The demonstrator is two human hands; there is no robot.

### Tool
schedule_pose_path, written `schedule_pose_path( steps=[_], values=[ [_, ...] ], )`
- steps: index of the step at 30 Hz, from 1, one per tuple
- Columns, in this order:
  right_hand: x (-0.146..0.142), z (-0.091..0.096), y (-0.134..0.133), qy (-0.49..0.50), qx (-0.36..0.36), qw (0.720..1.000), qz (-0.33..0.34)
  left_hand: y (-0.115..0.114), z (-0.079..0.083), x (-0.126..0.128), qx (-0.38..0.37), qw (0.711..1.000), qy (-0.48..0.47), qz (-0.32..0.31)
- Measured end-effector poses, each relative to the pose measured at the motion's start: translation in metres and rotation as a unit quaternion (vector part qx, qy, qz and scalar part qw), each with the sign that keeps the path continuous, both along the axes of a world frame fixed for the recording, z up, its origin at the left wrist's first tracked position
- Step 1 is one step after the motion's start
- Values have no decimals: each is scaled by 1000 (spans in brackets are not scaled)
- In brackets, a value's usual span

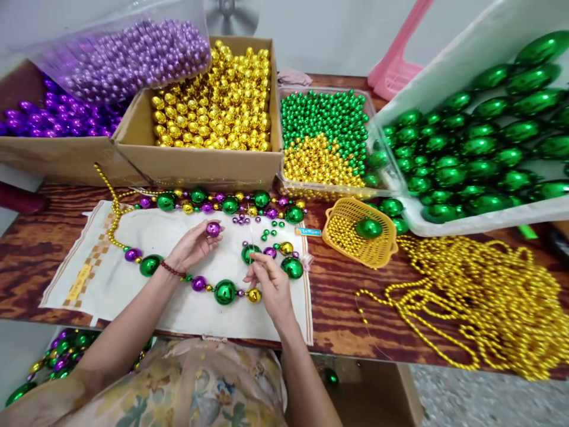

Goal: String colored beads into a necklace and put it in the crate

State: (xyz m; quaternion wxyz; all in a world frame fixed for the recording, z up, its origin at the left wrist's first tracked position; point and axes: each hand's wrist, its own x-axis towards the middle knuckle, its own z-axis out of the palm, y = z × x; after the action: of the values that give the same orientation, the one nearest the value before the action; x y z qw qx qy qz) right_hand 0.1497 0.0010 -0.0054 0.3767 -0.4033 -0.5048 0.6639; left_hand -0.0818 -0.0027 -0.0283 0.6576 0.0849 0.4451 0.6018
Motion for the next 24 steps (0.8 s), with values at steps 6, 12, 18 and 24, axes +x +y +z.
schedule_pose_path(
  steps=[6,12,18,24],
  values=[
    [-2,-10,-6,-33,-9,999,-12,1,-4,-1,16,999,32,-4],
    [-3,-17,-9,-19,-39,998,-45,10,-12,3,83,849,519,-48],
    [0,-20,-10,-19,-49,998,-44,16,-22,7,56,595,788,-147],
    [5,-21,-7,-11,-55,997,-51,21,0,-12,99,566,817,-50]
  ],
)
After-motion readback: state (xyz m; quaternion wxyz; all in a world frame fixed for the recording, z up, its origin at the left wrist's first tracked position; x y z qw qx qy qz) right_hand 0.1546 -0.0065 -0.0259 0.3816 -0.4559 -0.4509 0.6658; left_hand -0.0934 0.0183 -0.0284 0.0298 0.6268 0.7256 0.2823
